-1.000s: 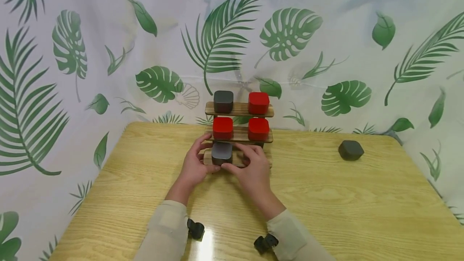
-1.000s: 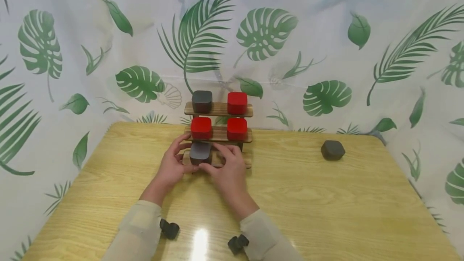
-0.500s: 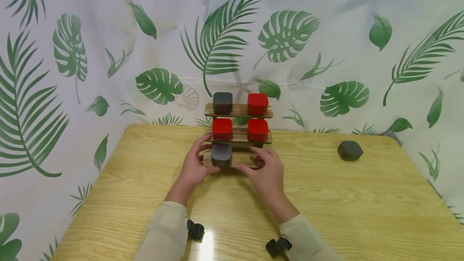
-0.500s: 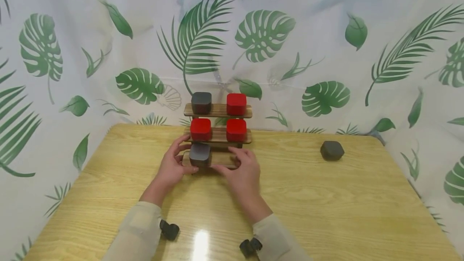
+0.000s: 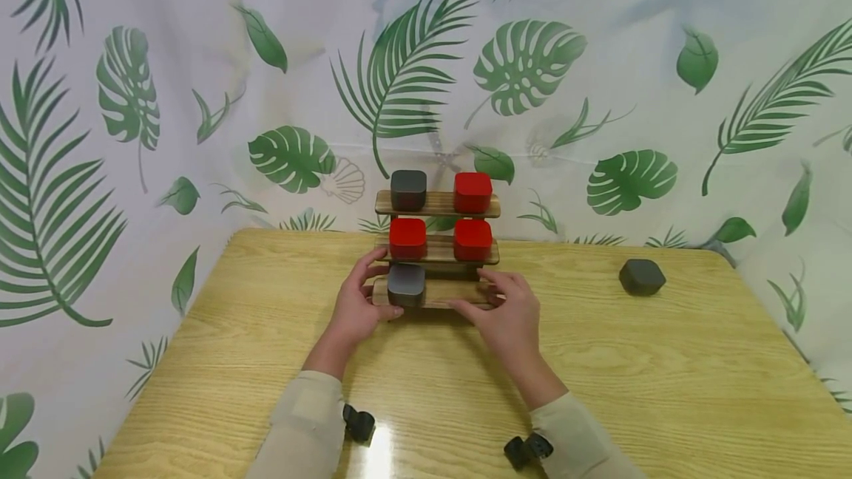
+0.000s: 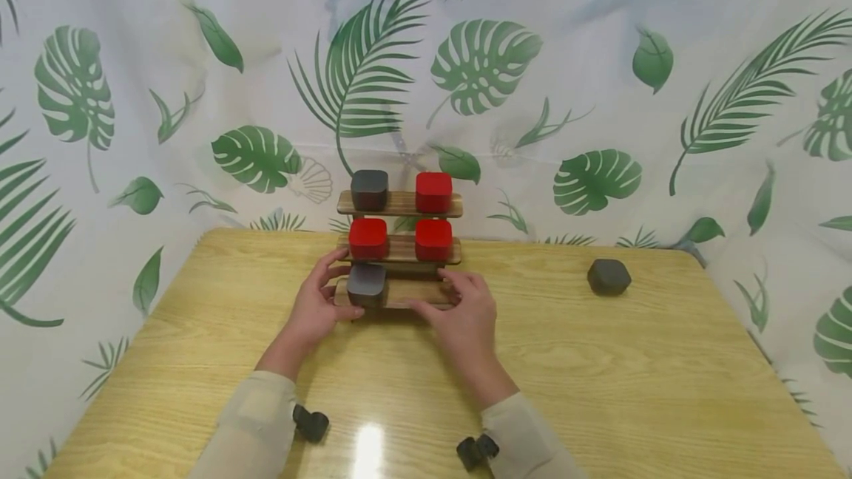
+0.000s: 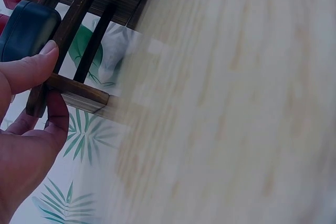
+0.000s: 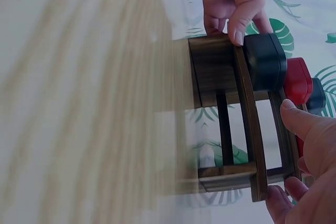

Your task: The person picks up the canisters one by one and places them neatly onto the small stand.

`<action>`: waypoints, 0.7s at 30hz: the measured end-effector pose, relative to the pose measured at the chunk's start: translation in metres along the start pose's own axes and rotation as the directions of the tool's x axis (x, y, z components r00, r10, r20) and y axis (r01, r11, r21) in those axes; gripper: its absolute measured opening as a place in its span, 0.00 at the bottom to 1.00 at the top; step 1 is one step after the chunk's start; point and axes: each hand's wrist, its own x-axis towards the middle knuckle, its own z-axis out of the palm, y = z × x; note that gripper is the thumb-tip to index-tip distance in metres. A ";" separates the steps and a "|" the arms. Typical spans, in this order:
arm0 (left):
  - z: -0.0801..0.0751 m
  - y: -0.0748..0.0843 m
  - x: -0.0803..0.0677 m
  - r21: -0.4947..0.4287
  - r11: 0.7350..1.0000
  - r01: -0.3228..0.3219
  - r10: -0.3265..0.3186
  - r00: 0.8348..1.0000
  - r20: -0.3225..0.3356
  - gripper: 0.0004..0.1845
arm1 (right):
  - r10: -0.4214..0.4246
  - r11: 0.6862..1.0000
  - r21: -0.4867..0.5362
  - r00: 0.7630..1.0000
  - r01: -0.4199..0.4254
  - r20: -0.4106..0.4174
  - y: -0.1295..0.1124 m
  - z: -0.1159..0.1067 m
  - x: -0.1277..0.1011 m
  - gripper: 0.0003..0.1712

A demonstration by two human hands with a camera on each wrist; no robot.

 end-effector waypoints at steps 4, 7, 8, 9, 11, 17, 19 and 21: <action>0.000 -0.001 0.000 -0.004 1.000 0.004 -0.004 1.000 0.000 0.52 | 0.036 0.999 -0.010 0.999 -0.036 0.005 0.003 -0.006 0.001 0.38; 0.000 -0.002 0.000 -0.004 1.000 0.001 -0.001 1.000 -0.001 0.52 | 0.051 0.999 -0.015 0.999 -0.051 0.005 0.006 -0.011 0.003 0.38; 0.000 -0.002 0.000 -0.005 1.000 0.001 -0.001 1.000 -0.001 0.52 | 0.052 0.998 -0.018 0.999 -0.052 0.002 0.007 -0.012 0.003 0.38; 0.000 -0.002 0.000 -0.006 1.000 0.001 -0.001 1.000 -0.001 0.52 | 0.054 0.998 -0.022 0.999 -0.054 -0.002 0.008 -0.014 0.004 0.38; 0.000 -0.002 0.000 -0.008 1.000 0.004 -0.004 1.000 0.000 0.52 | 0.051 0.998 -0.029 0.999 -0.051 -0.013 0.010 -0.018 0.005 0.38; 0.001 -0.002 0.001 -0.011 1.000 0.015 -0.015 1.000 0.000 0.52 | 0.032 0.998 -0.058 0.998 -0.035 -0.057 0.020 -0.029 0.009 0.37; 0.001 -0.002 0.001 -0.011 1.000 0.014 -0.014 1.000 0.000 0.52 | 0.029 0.996 -0.077 0.998 -0.033 -0.063 0.023 -0.033 0.010 0.37; 0.001 -0.001 0.001 -0.009 1.000 0.014 -0.014 1.000 0.000 0.52 | 0.032 0.995 -0.096 0.997 -0.038 -0.064 0.027 -0.036 0.011 0.37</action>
